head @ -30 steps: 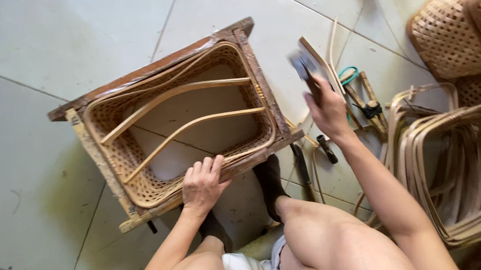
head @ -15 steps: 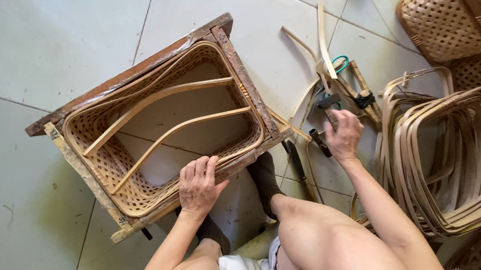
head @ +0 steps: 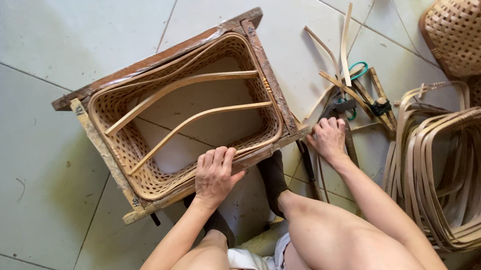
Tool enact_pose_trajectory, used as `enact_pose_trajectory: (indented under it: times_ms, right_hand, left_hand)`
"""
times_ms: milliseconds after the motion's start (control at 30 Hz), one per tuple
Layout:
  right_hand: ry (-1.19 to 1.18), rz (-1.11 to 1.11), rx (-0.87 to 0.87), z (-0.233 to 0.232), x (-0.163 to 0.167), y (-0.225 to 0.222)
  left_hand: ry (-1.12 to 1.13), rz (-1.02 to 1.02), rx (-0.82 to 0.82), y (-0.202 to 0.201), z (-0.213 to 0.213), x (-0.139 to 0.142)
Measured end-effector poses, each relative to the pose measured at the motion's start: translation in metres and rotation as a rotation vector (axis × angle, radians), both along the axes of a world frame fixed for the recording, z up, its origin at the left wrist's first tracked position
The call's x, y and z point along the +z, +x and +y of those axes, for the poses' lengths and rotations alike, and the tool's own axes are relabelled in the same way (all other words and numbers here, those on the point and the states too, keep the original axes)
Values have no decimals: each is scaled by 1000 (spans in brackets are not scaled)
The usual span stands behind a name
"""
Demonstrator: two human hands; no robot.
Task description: The person sits on the floor and fits a pre-woven bamboo sheet into a wooden frame, pressing and tucking its edges along the rim. They then bend thin bamboo strips across the open top and tap them into place with a hammer, forming ribs inside the basket.
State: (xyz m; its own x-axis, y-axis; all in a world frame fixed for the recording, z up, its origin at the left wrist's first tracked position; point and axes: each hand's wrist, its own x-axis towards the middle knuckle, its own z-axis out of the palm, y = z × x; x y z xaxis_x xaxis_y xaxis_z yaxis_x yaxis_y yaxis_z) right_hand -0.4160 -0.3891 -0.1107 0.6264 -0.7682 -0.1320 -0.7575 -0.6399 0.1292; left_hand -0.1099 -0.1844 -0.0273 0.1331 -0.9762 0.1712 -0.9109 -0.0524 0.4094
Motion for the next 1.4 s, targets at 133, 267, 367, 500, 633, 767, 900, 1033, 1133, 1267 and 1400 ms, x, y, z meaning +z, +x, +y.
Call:
enact_pose_trajectory:
  times_ms: [133, 267, 367, 500, 633, 767, 900, 1033, 1133, 1267, 1400]
  right_hand:
    - [35, -125, -66, 9, 2, 9]
    - [85, -69, -84, 13, 12, 17]
    - [141, -20, -117, 17, 16, 25]
    - [94, -104, -143, 22, 11, 36]
    - [132, -119, -224, 19, 7, 39]
    - [253, -308, -428, 10, 9, 20]
    - [209, -772, -503, 1, 33, -13]
    - [186, -724, -529, -26, 70, -34]
    - [206, -632, -275, -54, 101, -37]
    - [99, -753, -71, -78, 140, -26]
    - [173, -1095, 29, -94, 175, 4]
  left_hand:
    - [2, 22, 2, 0, -5, 0]
    - [13, 12, -16, 1, -7, 2]
    - [25, 11, -36, 2, -6, 3]
    - [24, -41, -33, 1, -6, 5]
    - [5, -56, -15, -1, -7, 7]
    - [-24, -34, 2, 0, -7, 5]
    - [-19, -43, -22, 3, -6, 1]
    - [-31, -38, -47, 5, -5, 0]
    - [-37, -13, -60, 5, -5, -1]
    - [-71, -2, -76, 7, -4, -3]
    - [-94, -16, -84, 7, -3, -7]
